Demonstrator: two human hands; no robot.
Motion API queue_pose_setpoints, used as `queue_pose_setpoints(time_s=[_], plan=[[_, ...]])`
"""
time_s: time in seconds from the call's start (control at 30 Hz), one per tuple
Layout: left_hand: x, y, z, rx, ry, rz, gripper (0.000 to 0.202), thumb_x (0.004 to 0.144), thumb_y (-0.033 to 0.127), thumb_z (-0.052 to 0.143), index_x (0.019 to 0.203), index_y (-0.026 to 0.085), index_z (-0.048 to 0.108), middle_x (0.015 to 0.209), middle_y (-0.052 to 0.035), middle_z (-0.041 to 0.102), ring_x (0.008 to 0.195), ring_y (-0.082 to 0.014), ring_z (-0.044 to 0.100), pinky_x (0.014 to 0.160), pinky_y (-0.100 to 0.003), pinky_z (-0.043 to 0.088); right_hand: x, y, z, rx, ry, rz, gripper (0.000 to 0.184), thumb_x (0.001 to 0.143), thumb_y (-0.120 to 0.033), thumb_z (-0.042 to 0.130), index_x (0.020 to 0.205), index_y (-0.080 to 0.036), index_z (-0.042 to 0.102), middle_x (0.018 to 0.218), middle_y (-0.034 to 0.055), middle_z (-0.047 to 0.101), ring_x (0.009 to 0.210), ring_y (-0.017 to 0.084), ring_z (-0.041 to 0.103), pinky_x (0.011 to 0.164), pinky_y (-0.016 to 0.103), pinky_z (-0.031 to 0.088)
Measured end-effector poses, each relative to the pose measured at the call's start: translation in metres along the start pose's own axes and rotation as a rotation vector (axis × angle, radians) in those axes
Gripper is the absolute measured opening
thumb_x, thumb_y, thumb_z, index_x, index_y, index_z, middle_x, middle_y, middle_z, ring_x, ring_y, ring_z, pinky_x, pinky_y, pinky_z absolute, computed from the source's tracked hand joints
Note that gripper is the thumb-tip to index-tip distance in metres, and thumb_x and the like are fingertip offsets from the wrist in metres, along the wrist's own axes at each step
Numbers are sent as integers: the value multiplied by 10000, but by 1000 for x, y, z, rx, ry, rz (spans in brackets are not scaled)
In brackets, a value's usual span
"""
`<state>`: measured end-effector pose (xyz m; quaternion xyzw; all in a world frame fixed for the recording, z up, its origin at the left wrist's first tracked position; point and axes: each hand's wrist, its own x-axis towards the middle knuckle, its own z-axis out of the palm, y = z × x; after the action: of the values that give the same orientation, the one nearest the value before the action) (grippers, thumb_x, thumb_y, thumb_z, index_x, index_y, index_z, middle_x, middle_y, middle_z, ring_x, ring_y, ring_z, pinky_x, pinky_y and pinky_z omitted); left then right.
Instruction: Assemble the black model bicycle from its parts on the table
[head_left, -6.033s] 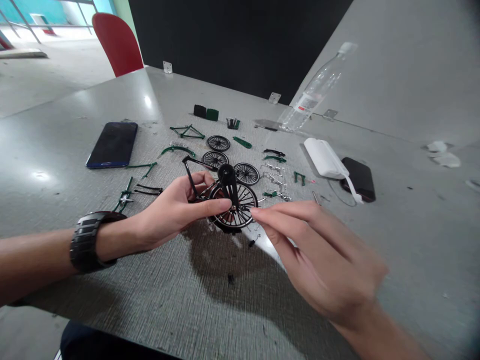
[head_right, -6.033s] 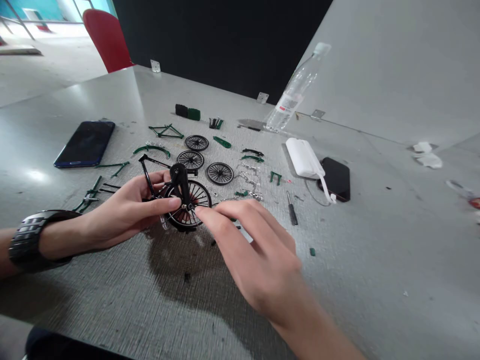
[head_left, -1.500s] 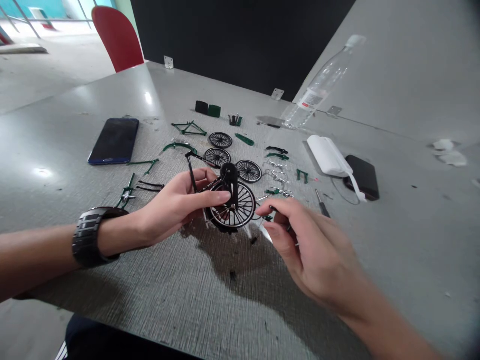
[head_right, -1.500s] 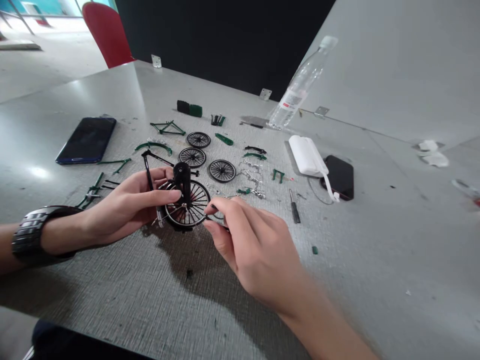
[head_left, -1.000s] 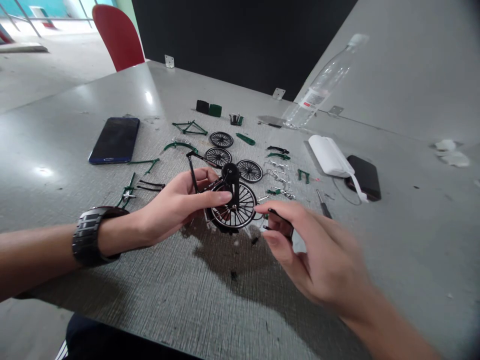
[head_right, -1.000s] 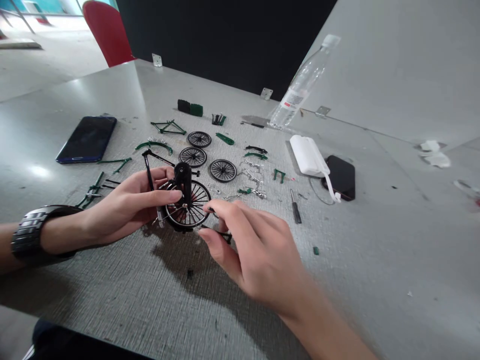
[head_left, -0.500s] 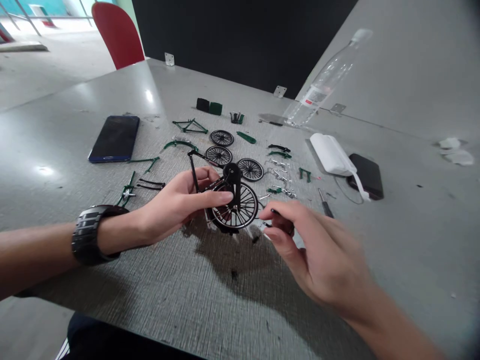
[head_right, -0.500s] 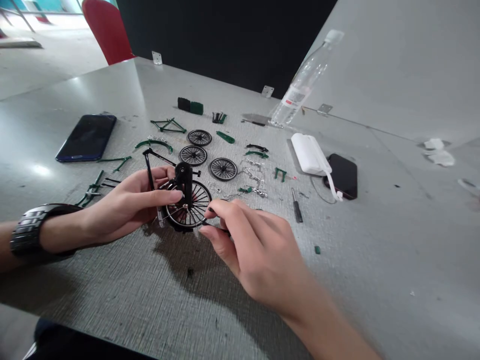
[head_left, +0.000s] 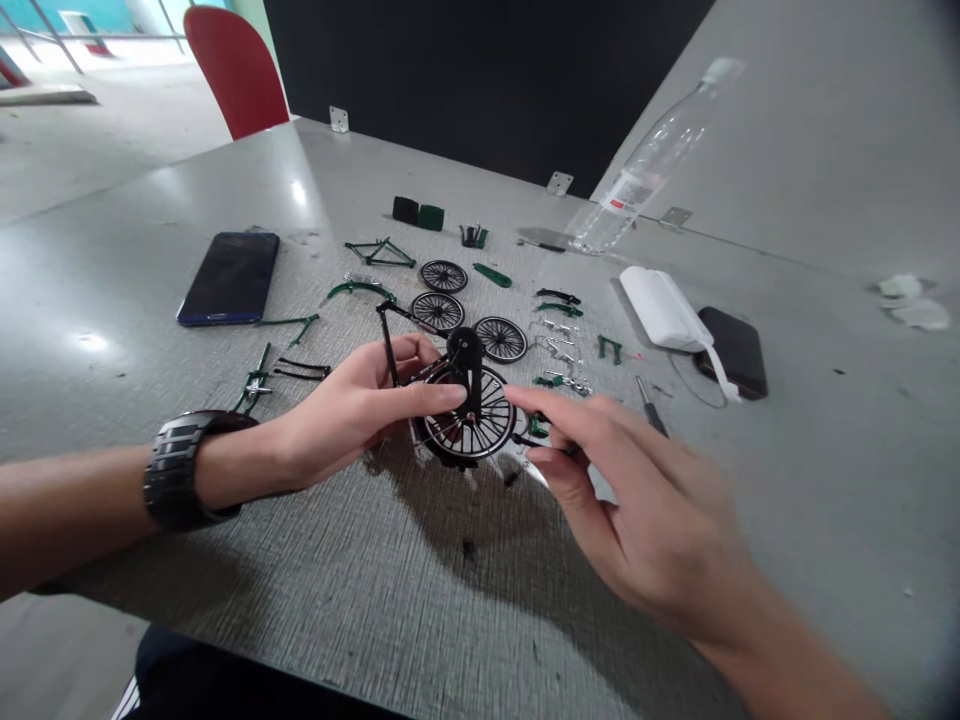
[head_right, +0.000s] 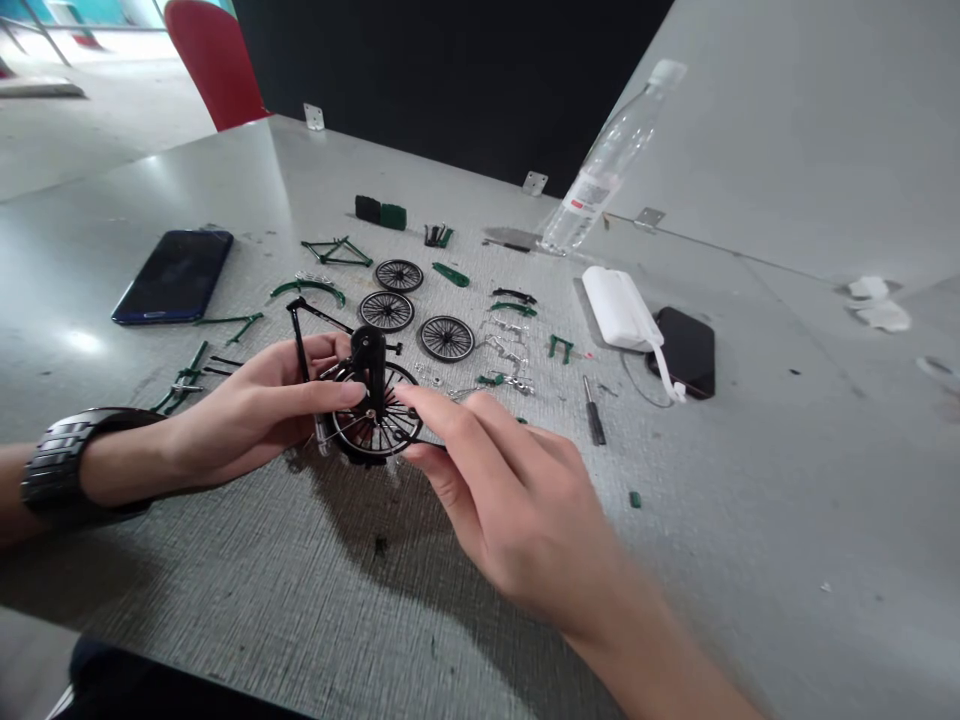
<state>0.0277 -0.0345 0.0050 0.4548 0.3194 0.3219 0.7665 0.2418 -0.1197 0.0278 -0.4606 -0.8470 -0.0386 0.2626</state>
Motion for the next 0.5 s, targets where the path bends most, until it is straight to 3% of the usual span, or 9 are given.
queue_pose_setpoints(time_s=[0.3, 0.5], plan=[[0, 1, 1, 52, -19, 23, 239, 795, 237, 808, 901, 151, 611, 797, 1, 646, 704, -123, 633, 658, -245, 503, -4, 1, 2, 4, -32, -41, 312, 997, -165, 542, 1309, -159, 540, 1038, 48, 732, 730, 113, 646, 656, 250, 500], [1, 4, 1, 246, -94, 65, 190, 805, 227, 790, 891, 157, 636, 847, -3, 652, 761, -123, 615, 679, -228, 488, -5, -1, 2, -6, -74, -70, 194, 997, -167, 543, 1181, -192, 601, 930, 15, 736, 698, 107, 651, 616, 259, 473]])
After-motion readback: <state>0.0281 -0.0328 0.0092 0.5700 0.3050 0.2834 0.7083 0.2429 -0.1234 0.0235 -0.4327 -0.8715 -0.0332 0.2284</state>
